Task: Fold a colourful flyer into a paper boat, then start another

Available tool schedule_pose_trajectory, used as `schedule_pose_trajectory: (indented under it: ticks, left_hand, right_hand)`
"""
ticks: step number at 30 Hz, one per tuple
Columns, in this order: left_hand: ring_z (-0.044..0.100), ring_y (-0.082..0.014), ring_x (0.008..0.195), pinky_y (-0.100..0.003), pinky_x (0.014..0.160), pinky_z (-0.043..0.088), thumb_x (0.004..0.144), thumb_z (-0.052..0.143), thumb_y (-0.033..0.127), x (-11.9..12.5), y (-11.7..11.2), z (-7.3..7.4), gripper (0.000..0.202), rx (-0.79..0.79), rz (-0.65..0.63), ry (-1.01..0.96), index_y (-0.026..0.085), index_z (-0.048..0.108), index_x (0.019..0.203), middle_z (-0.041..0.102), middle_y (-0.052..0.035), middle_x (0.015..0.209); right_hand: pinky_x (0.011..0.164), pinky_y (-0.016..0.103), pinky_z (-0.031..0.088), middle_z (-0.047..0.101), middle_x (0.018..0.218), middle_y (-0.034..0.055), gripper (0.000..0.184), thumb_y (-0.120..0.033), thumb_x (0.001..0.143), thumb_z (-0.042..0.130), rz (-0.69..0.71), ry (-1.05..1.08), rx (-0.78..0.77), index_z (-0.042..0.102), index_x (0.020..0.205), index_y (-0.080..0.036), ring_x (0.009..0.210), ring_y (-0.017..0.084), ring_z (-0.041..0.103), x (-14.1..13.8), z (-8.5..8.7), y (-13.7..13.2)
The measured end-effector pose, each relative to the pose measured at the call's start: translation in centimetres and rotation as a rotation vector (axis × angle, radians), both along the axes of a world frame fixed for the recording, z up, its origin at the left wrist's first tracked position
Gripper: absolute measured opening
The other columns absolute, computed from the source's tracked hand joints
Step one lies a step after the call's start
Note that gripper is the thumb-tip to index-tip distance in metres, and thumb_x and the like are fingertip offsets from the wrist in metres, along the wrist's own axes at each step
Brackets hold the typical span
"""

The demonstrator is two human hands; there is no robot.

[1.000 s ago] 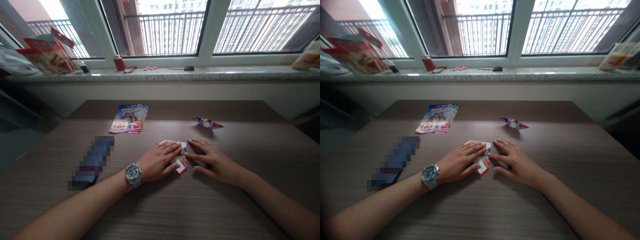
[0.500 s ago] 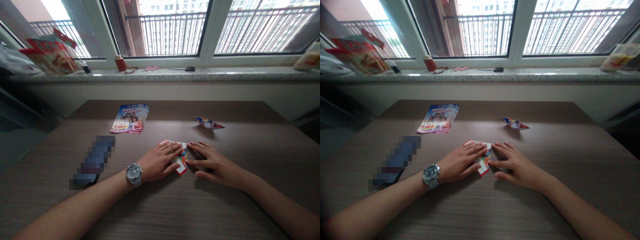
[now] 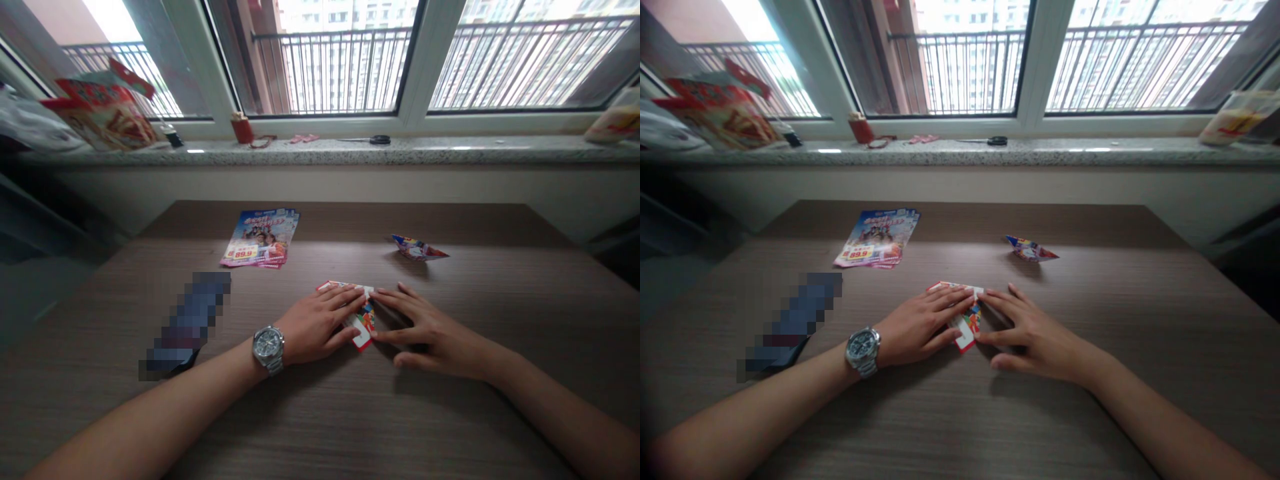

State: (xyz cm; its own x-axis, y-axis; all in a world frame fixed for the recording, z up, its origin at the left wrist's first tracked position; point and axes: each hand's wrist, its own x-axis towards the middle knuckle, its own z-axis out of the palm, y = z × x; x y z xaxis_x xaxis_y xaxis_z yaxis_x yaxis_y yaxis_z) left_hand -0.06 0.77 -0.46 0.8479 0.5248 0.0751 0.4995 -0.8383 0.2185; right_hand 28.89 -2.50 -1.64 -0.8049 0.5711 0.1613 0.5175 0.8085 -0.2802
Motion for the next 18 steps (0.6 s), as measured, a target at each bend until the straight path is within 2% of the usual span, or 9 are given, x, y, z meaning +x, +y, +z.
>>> schedule_pose_trajectory:
  ticks: [5, 9, 12, 15, 18]
  left_hand:
    - [0.029, -0.0240, 0.150, -0.042, 0.125, 0.021, 0.104, 0.039, 0.049, -0.01, 0.00, 0.03, 0.059, 0.017, -0.005, -0.004, 0.022, 0.030, 0.156, 0.033, -0.0073, 0.162]
    - [0.034, -0.0264, 0.147, -0.044, 0.121, 0.026, 0.104, 0.039, 0.052, 0.02, -0.03, 0.11, 0.060, 0.034, 0.006, 0.008, 0.022, 0.032, 0.155, 0.037, -0.0087, 0.160]
    - [0.037, -0.0278, 0.144, -0.044, 0.118, 0.030, 0.103, 0.040, 0.052, 0.05, -0.16, 0.17, 0.062, 0.048, 0.013, 0.014, 0.020, 0.032, 0.155, 0.039, -0.0108, 0.157]
    - [0.045, -0.0293, 0.134, -0.045, 0.113, 0.035, 0.102, 0.041, 0.053, 0.17, -0.42, 0.24, 0.062, 0.063, 0.034, 0.004, 0.018, 0.036, 0.153, 0.046, -0.0127, 0.150]
    - [0.046, -0.0301, 0.129, -0.046, 0.111, 0.037, 0.101, 0.042, 0.054, 0.31, -0.71, 0.22, 0.062, 0.072, 0.044, -0.015, 0.017, 0.038, 0.151, 0.049, -0.0136, 0.146]
  right_hand:
    - [0.118, 0.066, 0.019, 0.026, 0.166, 0.0067, 0.047, -0.043, 0.094, 0.064, -0.001, 0.010, 0.008, 0.056, 0.140, -0.043, 0.149, 0.032, 0.030, -0.11, -0.02, -0.06]
    - [0.119, 0.061, 0.024, 0.043, 0.158, 0.0078, 0.043, -0.040, 0.095, 0.063, -0.042, 0.072, 0.007, 0.060, 0.138, -0.037, 0.145, 0.030, 0.039, -0.17, -0.07, -0.03]
    - [0.120, 0.056, 0.030, 0.052, 0.151, 0.0087, 0.044, -0.036, 0.097, 0.061, -0.069, 0.124, 0.001, 0.057, 0.140, -0.031, 0.141, 0.027, 0.045, -0.23, -0.12, 0.09]
    - [0.119, 0.053, 0.033, 0.055, 0.149, 0.0092, 0.045, -0.032, 0.098, 0.058, -0.089, 0.147, 0.026, 0.055, 0.142, -0.028, 0.140, 0.026, 0.046, -0.41, -0.30, 0.19]
    - [0.119, 0.053, 0.034, 0.053, 0.150, 0.0091, 0.047, -0.031, 0.098, 0.058, -0.092, 0.137, 0.054, 0.053, 0.144, -0.025, 0.142, 0.026, 0.045, -0.74, -0.54, 0.14]
